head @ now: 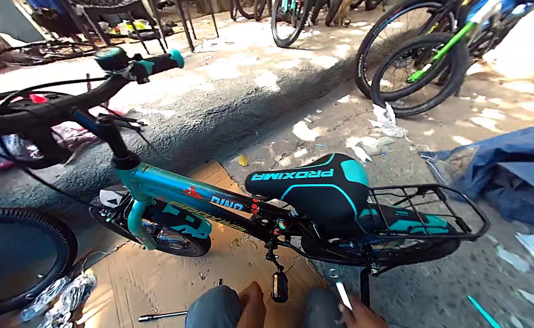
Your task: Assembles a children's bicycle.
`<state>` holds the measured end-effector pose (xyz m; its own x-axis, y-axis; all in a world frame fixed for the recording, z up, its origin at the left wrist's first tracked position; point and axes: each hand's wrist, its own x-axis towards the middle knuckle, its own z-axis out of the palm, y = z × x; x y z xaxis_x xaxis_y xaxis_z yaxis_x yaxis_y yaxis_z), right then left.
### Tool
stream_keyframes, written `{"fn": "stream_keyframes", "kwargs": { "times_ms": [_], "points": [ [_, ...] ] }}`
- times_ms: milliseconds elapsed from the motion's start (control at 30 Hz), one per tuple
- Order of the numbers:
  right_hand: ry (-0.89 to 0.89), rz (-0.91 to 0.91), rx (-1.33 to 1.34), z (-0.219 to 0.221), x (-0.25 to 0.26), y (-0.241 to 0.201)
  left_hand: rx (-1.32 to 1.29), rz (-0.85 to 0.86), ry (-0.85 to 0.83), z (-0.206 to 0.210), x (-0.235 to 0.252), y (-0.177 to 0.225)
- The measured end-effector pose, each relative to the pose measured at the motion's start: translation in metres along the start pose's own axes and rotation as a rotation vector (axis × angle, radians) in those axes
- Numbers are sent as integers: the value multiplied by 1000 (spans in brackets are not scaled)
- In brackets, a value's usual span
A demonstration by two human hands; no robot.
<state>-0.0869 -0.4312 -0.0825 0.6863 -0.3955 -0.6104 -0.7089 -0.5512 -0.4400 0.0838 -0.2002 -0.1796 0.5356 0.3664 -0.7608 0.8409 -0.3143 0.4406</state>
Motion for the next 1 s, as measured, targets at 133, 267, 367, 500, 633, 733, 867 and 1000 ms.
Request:
{"fn": "stream_keyframes", "kwargs": {
  "times_ms": [133, 267, 367, 500, 633, 733, 867, 1000],
  "points": [
    [-130, 42, -96, 19, 32, -47, -422, 195, -171, -34, -25, 69],
    [-157, 57, -137, 41, 78, -73, -359, 551, -251, -102, -79, 110],
    [-115, 13, -55, 54, 108, -82, -229, 746, -326, -140, -112, 109],
    [13, -109, -73, 71, 116, -72, 0, 940, -345, -164, -128, 98],
    [268, -84, 180, 33, 66, -30, 107, 1389, -191, -165, -138, 102],
    [772, -123, 182, 5, 35, 19, 128, 1674, -77, -160, -166, 119],
    [1022, -430, -572, -35, 37, 36, 261, 1953, 260, -132, -210, 164],
    [489, -211, -854, -69, 45, 7, 514, 1970, 366, -91, -230, 210]
  ]
}}
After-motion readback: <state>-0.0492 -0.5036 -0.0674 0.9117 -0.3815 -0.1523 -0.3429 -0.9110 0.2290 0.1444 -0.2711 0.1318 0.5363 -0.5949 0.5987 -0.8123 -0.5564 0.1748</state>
